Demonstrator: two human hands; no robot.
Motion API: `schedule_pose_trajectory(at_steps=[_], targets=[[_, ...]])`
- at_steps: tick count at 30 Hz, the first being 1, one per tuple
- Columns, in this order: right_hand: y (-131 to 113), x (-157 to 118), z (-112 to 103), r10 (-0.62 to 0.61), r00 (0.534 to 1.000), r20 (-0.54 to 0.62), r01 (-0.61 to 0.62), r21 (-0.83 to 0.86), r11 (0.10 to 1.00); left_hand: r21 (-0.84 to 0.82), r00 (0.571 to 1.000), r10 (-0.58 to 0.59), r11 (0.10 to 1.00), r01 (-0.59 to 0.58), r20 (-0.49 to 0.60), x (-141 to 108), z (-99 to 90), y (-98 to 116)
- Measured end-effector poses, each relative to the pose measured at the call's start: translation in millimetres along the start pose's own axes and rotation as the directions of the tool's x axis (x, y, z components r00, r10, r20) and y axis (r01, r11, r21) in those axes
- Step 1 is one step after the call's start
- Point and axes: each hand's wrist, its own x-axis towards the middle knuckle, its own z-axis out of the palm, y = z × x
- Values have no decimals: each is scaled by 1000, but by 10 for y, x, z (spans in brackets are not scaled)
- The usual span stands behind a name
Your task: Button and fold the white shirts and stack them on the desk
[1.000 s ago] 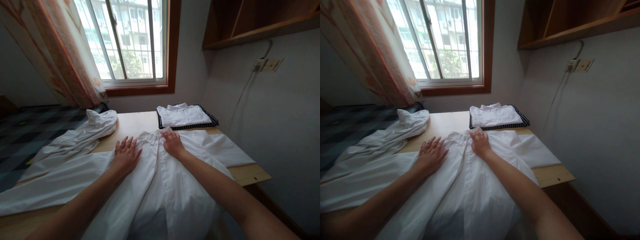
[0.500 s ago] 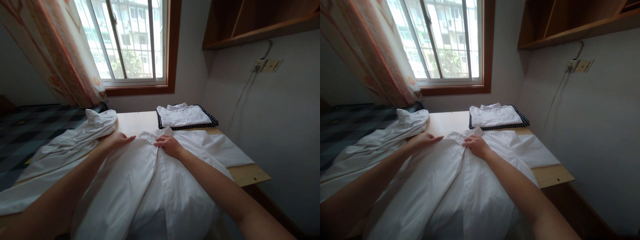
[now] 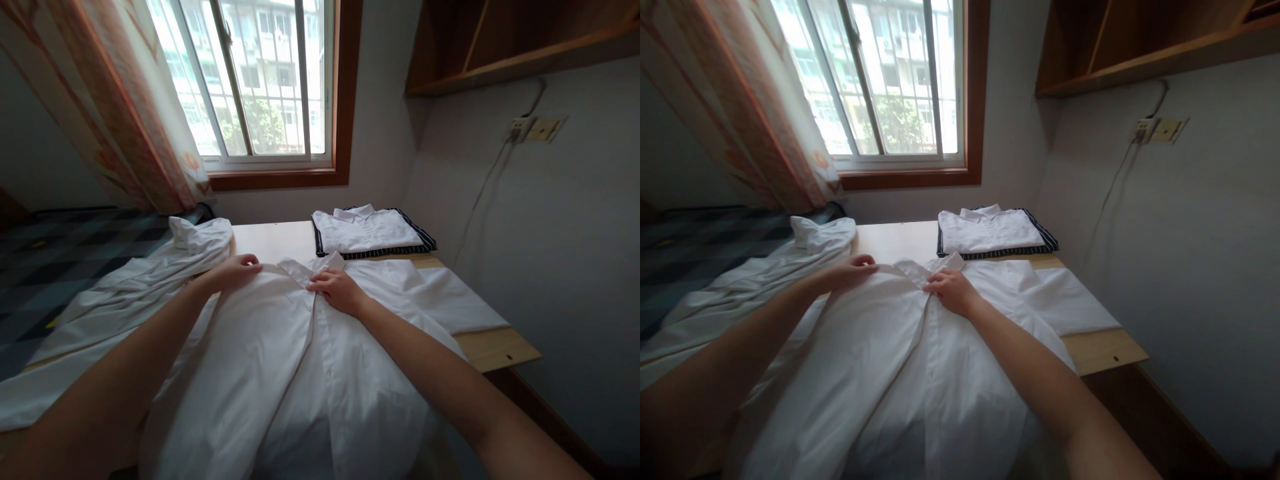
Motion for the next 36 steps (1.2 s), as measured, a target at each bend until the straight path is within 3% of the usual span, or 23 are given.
schedule_pose_trajectory(at_steps=[3, 6, 11, 14, 18, 20, 23, 25, 28, 32, 36], targets=[[11, -2, 9, -6, 1000, -5, 6, 9, 1000, 405, 989, 148, 904, -135, -1, 43, 58, -77], [19, -7, 21, -5, 1000, -5, 5, 6, 1000, 599, 969, 246, 776, -197, 0, 18, 138, -186], [31, -9, 45, 8, 1000, -4, -8, 13, 1000, 683, 959, 278, 710, -171, -49, -68, 185, -235], [39, -6, 50, 9, 1000, -6, -9, 23, 1000, 723, 899, 422, 657, -214, -117, -145, 224, -81], [36, -4, 36, 8, 1000, 2, -8, 29, 1000, 560, 810, 556, 737, -380, -183, -230, 494, 206], [28, -4, 25, 17, 1000, 8, -17, 30, 999, 478, 821, 543, 776, -411, -175, -235, 714, 277], [16, -5, 15, 32, 999, 9, -32, 29, 999, 443, 891, 432, 831, -335, -137, -198, 1012, 253], [11, -7, 14, 37, 999, 10, -37, 31, 999, 452, 930, 355, 848, -276, -96, -162, 1113, 198], [9, -19, 15, 46, 999, 16, -46, 41, 998, 462, 962, 272, 854, -238, -7, -126, 1090, 160], [24, -51, 8, 38, 999, 1, -38, 87, 995, 467, 973, 214, 854, -228, 85, -138, 954, 216], [58, -84, -19, 6, 1000, -26, -1, 173, 985, 492, 986, 165, 855, -161, 36, -206, 937, 264]])
